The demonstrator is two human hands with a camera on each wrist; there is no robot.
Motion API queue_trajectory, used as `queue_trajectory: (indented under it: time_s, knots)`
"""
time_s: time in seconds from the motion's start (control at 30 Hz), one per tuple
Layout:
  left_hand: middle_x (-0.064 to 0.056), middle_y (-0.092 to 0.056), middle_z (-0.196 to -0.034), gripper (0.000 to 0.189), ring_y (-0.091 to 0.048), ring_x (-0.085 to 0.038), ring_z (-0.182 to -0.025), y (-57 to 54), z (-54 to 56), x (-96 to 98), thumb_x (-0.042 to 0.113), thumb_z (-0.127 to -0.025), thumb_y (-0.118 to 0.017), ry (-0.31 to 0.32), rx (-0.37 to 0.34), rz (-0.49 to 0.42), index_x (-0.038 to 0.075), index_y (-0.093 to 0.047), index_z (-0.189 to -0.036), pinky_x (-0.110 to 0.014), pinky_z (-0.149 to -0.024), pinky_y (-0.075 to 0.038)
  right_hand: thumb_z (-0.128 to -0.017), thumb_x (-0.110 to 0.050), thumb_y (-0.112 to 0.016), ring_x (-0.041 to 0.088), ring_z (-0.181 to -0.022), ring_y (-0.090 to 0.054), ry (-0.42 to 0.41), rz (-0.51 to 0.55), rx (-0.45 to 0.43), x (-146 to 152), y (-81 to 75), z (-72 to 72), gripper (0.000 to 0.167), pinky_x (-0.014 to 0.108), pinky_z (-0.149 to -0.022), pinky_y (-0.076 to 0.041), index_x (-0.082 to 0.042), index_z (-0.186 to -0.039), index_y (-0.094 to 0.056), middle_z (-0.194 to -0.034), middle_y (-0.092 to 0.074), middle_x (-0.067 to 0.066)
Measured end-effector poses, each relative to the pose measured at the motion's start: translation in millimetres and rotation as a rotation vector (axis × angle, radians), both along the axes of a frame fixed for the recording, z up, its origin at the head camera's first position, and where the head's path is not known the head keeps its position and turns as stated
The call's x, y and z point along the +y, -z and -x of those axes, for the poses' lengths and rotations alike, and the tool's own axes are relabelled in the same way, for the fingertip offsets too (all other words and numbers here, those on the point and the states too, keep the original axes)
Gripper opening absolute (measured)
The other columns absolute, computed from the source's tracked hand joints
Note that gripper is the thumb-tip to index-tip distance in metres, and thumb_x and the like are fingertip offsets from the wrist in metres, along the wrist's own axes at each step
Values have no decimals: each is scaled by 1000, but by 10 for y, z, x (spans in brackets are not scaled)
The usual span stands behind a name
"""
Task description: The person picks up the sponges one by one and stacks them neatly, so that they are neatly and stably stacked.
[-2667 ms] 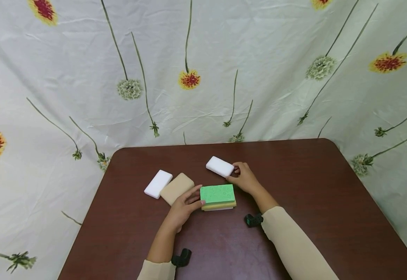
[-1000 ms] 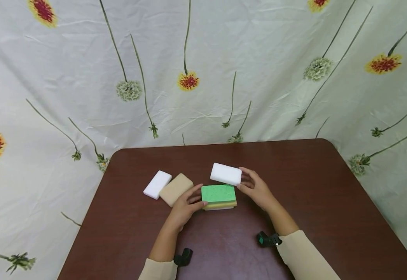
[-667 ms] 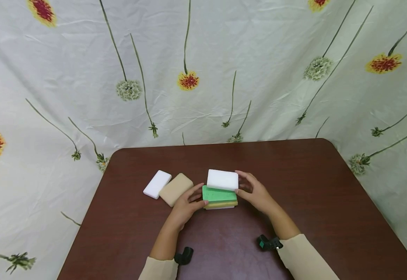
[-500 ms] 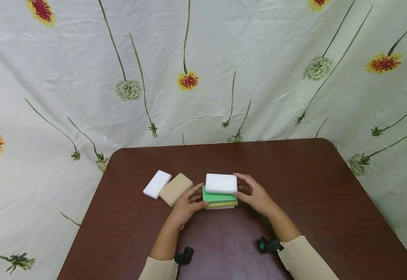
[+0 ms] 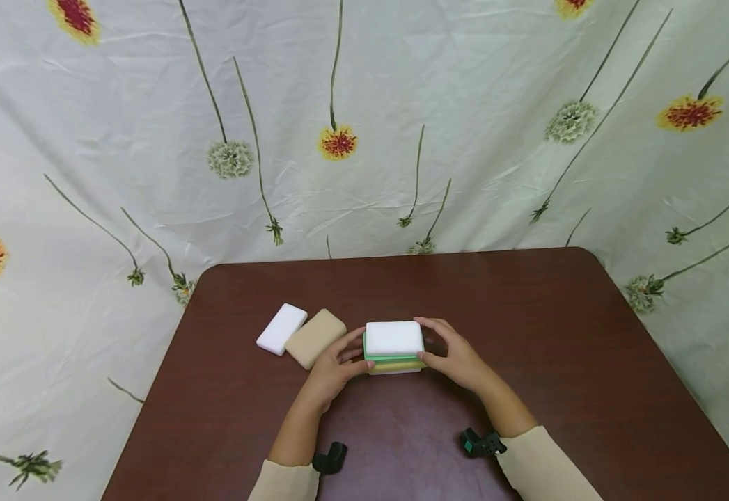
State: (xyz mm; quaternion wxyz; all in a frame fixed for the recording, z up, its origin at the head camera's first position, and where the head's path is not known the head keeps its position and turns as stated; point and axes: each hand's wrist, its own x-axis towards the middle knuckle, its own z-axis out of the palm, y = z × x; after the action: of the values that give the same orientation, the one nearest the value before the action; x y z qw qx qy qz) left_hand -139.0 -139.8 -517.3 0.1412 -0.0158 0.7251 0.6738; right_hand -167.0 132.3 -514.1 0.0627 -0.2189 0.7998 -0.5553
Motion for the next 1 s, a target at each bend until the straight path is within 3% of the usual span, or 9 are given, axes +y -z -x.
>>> queue_trajectory:
  time_s: [0.3,0.73,1.0]
  knots:
    - [-15,-52,-145,72,-51,-34,-137,13,12,-4,17,-86,-79,8,4,11,23,-49,-151,-40,-101,-50,-91,-9,-75,31,-133,-50,-16,7,-6,14,13,-6,64,52,-110,-44,-5,-149,-48,-146,-51,11]
    - [-14,-54,-144,71,-51,-34,-136,-10,1,4,15,-87,-79,-3,-3,-3,23,-49,-150,-42,-102,-50,-92,-17,-75,41,-135,-51,-22,10,-94,23,-7,-27,73,58,-110,-42,-14,-155,-39,-153,-43,14]
    - [-16,-54,-142,71,-52,-35,-135,-1,3,7,14,-86,-79,-3,8,1,20,-49,-151,-41,-100,-51,-93,-19,-74,35,-132,-52,13,48,-58,-5,76,-8,64,54,-109,-44,-9,-149,-47,-150,-47,11]
